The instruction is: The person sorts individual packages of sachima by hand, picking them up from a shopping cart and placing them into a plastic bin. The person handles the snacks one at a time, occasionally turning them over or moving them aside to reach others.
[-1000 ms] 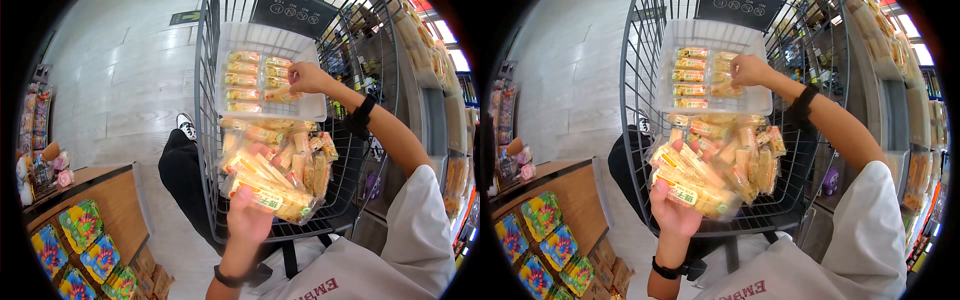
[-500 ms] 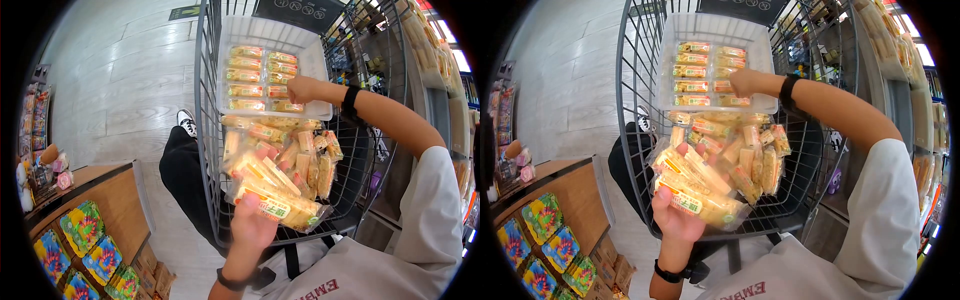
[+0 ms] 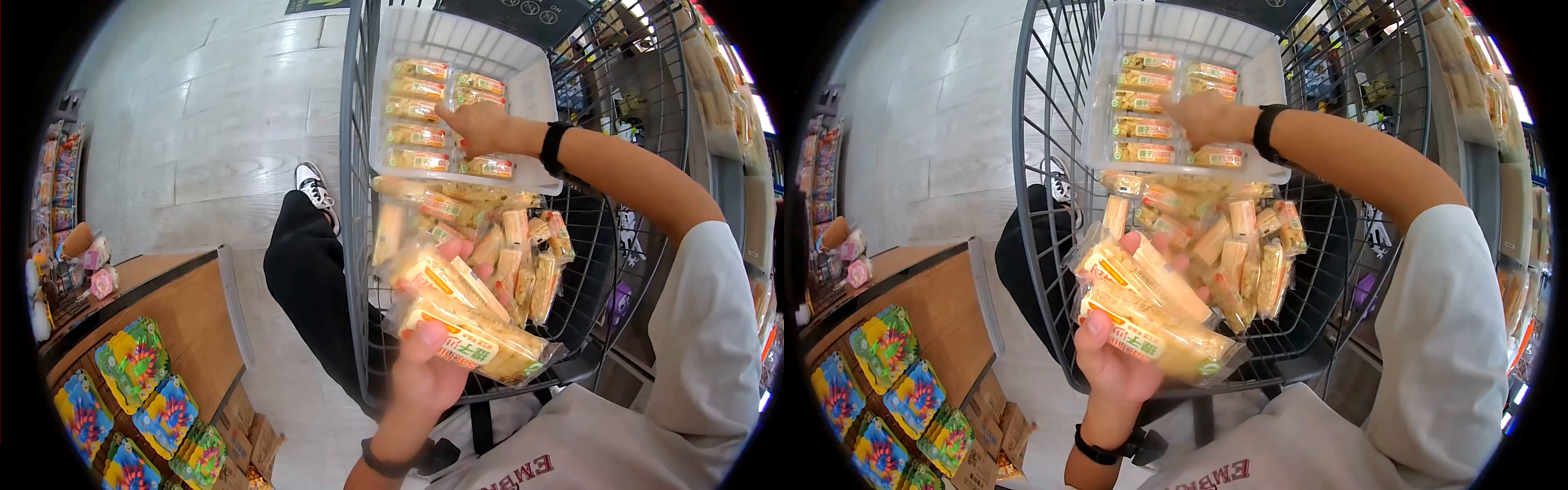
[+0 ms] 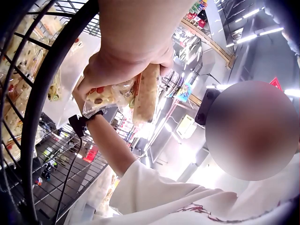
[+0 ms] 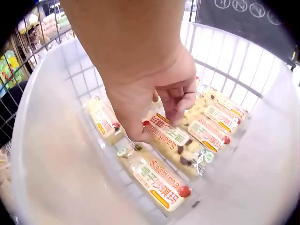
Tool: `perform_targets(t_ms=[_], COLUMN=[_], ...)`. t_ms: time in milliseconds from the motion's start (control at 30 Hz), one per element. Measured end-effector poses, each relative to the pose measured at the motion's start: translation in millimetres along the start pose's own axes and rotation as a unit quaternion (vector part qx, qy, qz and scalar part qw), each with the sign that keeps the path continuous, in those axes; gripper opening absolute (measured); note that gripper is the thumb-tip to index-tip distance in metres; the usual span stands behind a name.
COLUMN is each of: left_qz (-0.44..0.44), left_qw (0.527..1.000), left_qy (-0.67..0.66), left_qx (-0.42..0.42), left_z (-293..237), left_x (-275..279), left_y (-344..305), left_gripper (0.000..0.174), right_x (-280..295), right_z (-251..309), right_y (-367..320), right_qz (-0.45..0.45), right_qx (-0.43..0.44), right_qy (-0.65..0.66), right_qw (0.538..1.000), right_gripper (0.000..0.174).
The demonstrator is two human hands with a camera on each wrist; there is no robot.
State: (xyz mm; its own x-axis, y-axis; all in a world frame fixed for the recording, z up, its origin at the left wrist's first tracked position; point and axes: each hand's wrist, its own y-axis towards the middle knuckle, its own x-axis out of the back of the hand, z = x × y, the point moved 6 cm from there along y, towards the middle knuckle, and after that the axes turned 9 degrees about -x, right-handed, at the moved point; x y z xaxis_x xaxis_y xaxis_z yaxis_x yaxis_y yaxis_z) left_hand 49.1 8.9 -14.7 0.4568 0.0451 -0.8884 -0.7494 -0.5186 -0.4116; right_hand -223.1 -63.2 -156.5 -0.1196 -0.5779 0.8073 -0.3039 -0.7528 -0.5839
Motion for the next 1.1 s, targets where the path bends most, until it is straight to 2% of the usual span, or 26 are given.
perform_targets(t_ms=[167,267,300,367,433,500,533,567,600,700,733,800,900,933,1000,1033,1100], left_qz=[0.007,0.023,0.023,0.025,0.026,0.025,0.024,0.022,0.023,0.024,0.027,0.027,0.026,0.026,0.024,0.024,0.029], left_qw=[1.000,1.000,1.000,1.000,1.000,1.000,1.000,1.000,1.000,0.999,0.999,0.999,0.999,0.999,0.999,0.999,0.999], left_qy=[-0.005,-0.001,0.000,0.003,0.004,0.008,0.009,0.010,0.004,-0.003,-0.004,-0.003,0.003,0.004,0.009,0.012,0.011], left_qx=[-0.006,-0.014,-0.012,-0.011,-0.013,-0.016,-0.019,-0.019,-0.019,-0.020,-0.021,-0.019,-0.019,-0.024,-0.028,-0.030,-0.034], left_z=[1,1,1,2,1,0,0,0,0,0,0,0,1,1,-1,-1,-1], left_x=[1,0,0,-1,0,0,0,0,0,1,1,1,2,2,1,0,-1], left_y=[0,0,0,-1,-1,-2,-2,-2,-2,-1,-1,-1,0,0,-1,-1,0], left_gripper=[0.085,0.084,0.084,0.084,0.083,0.082,0.082,0.082,0.081,0.080,0.080,0.080,0.080,0.080,0.080,0.080,0.079], right_x=[18,56,53,55,50,31,28,14,-1,-16,-18,-14,-15,-24,-31,-31,-37], right_z=[-21,-39,-45,-67,-71,-79,-81,-90,-94,-94,-95,-89,-83,-87,-85,-83,-82], right_y=[-3,-21,-20,-20,-24,-13,-11,-7,-8,-12,-12,-9,-1,5,11,11,7], right_qz=[-0.044,-0.092,-0.094,-0.174,-0.183,-0.126,-0.126,-0.036,0.055,0.111,0.112,0.051,-0.002,-0.001,-0.028,-0.029,0.031], right_qx=[0.092,0.054,0.053,-0.019,-0.013,-0.047,-0.045,-0.107,-0.167,-0.169,-0.169,-0.087,-0.058,-0.056,-0.022,-0.019,-0.033], right_qy=[0.030,0.048,0.048,0.086,0.090,0.136,0.137,0.222,0.304,0.267,0.267,0.224,0.167,0.169,0.088,0.088,0.137], right_qw=[0.994,0.993,0.993,0.981,0.979,0.982,0.982,0.968,0.936,0.942,0.942,0.969,0.984,0.984,0.995,0.996,0.989], right_gripper=[0.040,0.032,0.032,0.034,0.038,0.034,0.034,0.030,0.027,0.023,0.023,0.017,0.011,0.011,0.015,0.015,0.018])
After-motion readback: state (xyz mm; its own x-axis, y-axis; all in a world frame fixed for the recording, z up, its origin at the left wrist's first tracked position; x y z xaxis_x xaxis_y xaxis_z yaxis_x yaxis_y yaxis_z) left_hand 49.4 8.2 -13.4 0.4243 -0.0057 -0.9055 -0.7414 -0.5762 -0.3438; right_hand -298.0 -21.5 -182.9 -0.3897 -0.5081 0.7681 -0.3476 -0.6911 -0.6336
